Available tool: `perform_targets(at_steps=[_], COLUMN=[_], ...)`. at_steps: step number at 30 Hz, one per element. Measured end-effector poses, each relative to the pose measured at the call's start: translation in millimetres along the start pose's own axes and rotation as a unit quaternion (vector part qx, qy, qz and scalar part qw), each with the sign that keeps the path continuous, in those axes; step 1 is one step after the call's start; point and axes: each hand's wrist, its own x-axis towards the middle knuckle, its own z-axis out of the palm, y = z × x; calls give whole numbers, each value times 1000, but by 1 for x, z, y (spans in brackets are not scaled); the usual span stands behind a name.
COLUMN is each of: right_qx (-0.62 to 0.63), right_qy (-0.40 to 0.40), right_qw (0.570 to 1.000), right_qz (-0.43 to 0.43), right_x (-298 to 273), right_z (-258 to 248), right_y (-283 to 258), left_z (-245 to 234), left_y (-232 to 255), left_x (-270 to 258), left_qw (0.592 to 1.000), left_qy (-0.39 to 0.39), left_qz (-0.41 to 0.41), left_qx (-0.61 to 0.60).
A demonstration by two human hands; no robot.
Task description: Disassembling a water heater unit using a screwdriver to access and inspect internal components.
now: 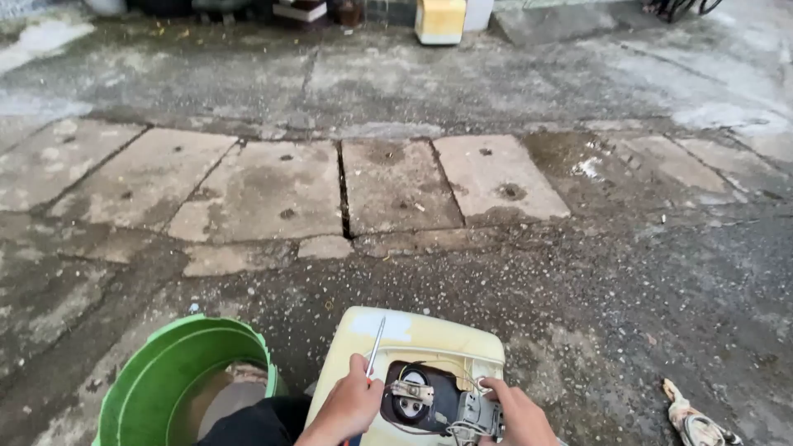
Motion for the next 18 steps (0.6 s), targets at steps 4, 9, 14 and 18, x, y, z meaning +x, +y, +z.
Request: perform_targets(at_steps=[4,9,14,18], right_qx=[-3,-19,-33,12], right_qy=[15,-4,-64,-86], right_qw=[1000,999,995,995], right_qz=[10,46,72,55], right_x=[7,23,24,20], right_z=[24,33,17,10], right_y=[2,-11,-49,-74], left_z=[-6,-6,-15,-17], left_y=[8,-12,-5,-4], left_x=[-3,7,-4,-7], left_qw=[995,993,993,993], left_qy=[-47,17,-13,15], left_qz=[-71,-29,-29,-2], left_qx=[54,115,113,115])
